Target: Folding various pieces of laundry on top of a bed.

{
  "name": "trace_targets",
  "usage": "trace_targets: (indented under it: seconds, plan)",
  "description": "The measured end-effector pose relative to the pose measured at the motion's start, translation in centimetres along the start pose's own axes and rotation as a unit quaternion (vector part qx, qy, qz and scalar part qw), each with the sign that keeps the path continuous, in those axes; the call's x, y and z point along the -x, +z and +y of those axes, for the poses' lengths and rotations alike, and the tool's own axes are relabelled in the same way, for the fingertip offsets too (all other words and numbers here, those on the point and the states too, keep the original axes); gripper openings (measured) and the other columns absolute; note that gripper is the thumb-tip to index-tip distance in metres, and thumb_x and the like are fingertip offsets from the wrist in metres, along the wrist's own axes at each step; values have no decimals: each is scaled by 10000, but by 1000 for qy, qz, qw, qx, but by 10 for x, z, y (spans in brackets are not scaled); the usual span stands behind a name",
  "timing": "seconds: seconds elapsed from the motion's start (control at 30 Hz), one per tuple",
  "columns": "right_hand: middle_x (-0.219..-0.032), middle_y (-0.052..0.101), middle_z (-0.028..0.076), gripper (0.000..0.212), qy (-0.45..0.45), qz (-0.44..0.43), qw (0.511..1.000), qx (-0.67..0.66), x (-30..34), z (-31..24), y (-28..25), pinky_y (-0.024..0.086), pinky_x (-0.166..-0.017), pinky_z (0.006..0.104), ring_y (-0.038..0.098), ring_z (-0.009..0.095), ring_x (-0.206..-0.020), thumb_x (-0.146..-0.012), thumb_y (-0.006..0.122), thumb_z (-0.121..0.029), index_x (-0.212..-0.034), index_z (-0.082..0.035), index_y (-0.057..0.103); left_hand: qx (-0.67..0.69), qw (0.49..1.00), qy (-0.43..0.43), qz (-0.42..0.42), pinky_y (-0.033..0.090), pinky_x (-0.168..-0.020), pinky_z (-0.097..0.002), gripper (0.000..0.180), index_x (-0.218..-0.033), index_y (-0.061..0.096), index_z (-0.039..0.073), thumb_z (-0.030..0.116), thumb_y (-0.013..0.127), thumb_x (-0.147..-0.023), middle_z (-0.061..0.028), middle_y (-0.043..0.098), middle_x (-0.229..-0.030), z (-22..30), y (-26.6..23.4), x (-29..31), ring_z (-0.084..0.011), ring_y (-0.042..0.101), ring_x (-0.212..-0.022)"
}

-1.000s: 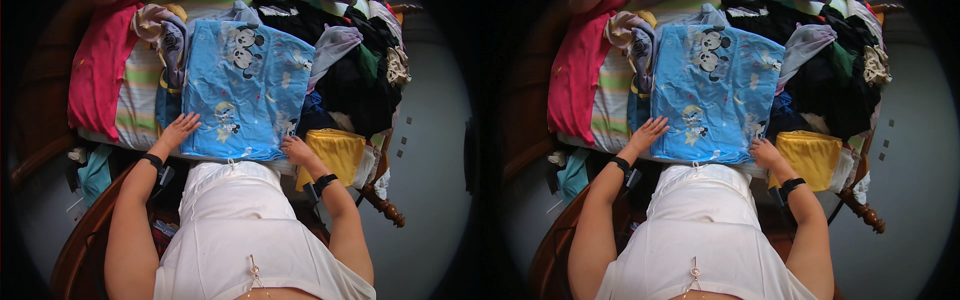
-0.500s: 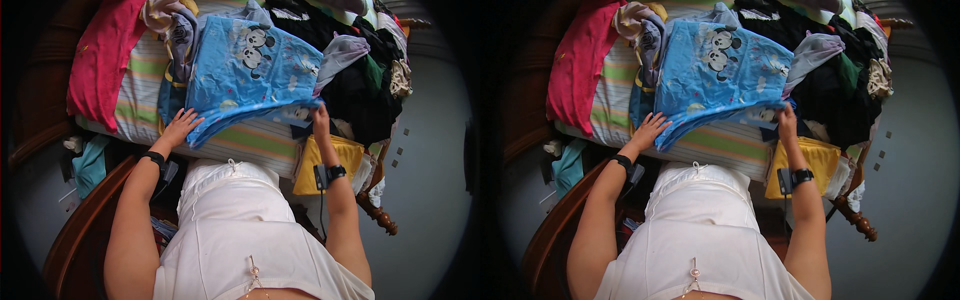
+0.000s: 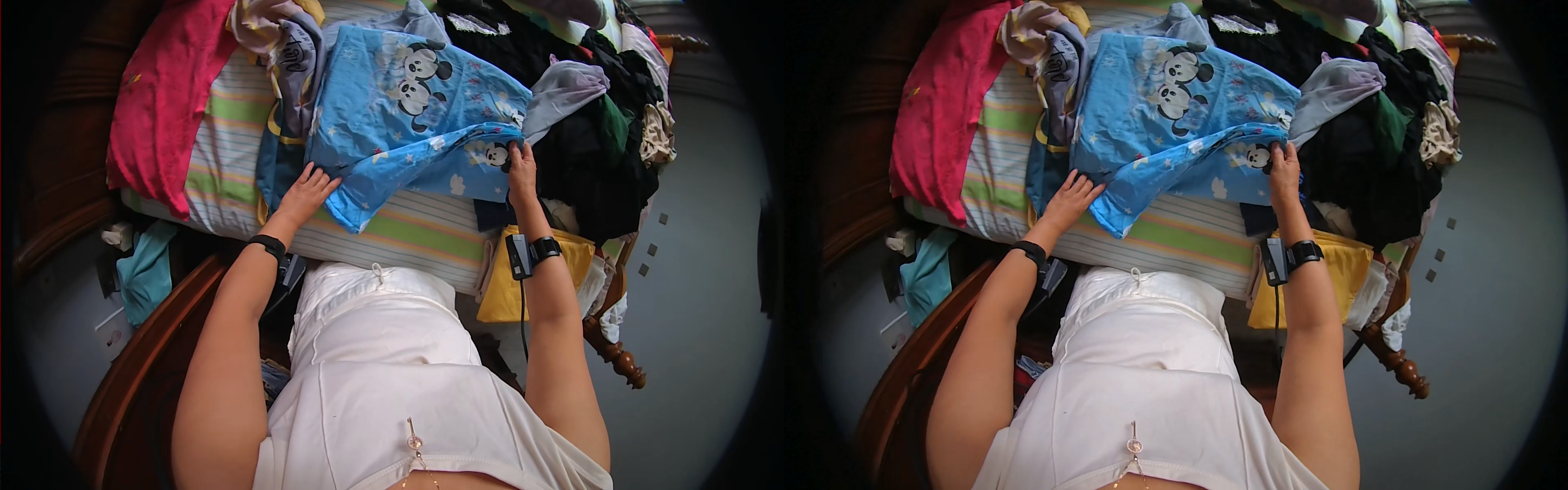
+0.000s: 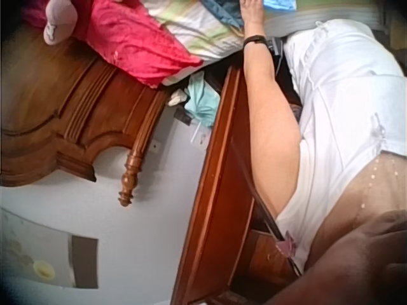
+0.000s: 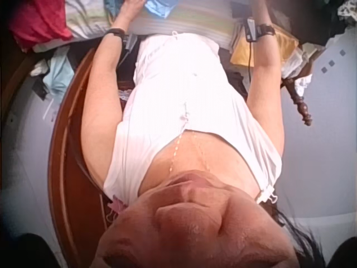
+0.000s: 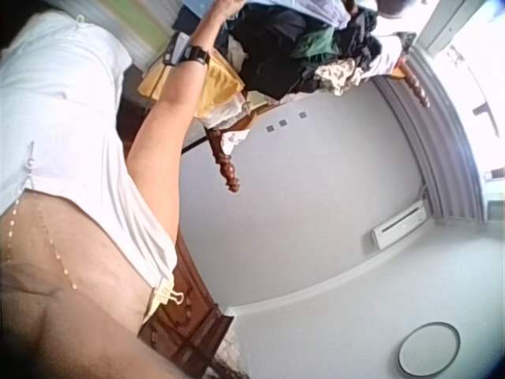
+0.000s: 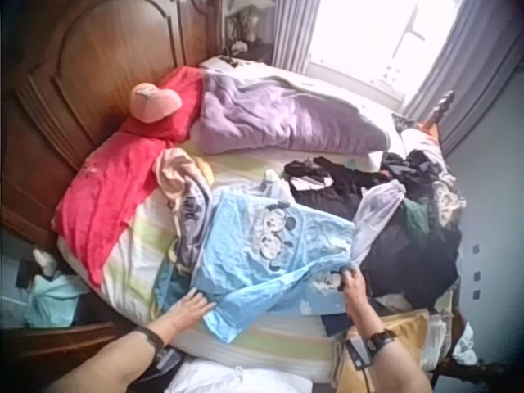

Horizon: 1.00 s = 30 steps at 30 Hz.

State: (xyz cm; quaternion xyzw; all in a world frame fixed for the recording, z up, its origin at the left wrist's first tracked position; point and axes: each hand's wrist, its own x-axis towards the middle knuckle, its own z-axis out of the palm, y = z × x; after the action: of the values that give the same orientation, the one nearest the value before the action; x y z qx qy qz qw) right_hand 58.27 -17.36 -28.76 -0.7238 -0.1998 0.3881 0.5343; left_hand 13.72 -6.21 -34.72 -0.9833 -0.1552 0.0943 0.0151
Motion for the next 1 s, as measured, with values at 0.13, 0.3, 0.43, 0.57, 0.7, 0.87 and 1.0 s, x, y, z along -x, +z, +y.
trace_targets:
  seconds: [0.13, 0.3, 0.43, 0.57, 0.7, 0.87, 1.0]
  plan:
    - [-959, 609, 38, 302, 136, 22, 987, -83, -1, 4, -7, 444, -728, 261, 551, 123, -833, -914, 579, -280, -1093, -38, 567, 83, 996, -41, 11, 302, -1050, -406, 424, -1231, 530, 180, 112, 502, -813, -50, 546, -1013, 3, 1, -15, -232, 497, -1073]
    - [-1021, 620, 80, 438, 143, -136, 980, 26, 19, 4, -18, 460, -801, 317, 577, 176, -921, -813, 688, -298, -1129, -23, 558, 287, 951, -109, -22, 406, -937, -386, 299, -1077, 621, 156, 115, 540, -792, -75, 601, -936, -15, -11, -28, -254, 548, -989]
    - [-986, 632, 121, 492, 57, -209, 907, 361, 21, 15, -25, 463, -825, 317, 598, 195, -916, -731, 733, -240, -1127, -6, 558, 643, 723, -252, -10, 454, -794, -296, 213, -1056, 621, 82, 119, 493, -889, -72, 651, -918, -42, -7, -22, -176, 598, -889]
    - [-930, 642, 80, 361, 100, -197, 909, 354, 19, 31, -36, 456, -774, 285, 593, 175, -845, -783, 678, -176, -1112, -57, 588, 754, 571, -318, 62, 416, -834, -255, 326, -1148, 577, 10, 255, 495, -949, -1, 631, -1022, -56, -31, -33, -105, 556, -919]
    - [-930, 641, 51, 302, -8, -104, 984, 143, 28, 34, -30, 448, -765, 281, 573, 135, -835, -840, 628, -171, -1114, -51, 583, 735, 512, -426, 127, 413, -842, -266, 396, -1154, 579, 16, 342, 493, -947, -29, 643, -1013, -64, -39, -45, -117, 567, -904]
    - [-902, 641, 34, 301, 65, 24, 985, 160, 45, 50, -36, 449, -746, 272, 568, 124, -807, -870, 612, -235, -1096, -38, 590, 656, 583, -472, 86, 424, -852, -304, 477, -1187, 547, 4, 383, 570, -900, -97, 643, -1031, -61, -47, -62, -191, 587, -933]
    - [-869, 655, 72, 329, 117, -89, 960, 238, 56, 62, -46, 465, -709, 308, 594, 165, -753, -844, 633, -255, -1068, -16, 601, 671, 628, -389, 62, 428, -874, -315, 546, -1239, 507, 29, 370, 653, -838, -116, 637, -1073, -49, -43, -49, -219, 589, -990]
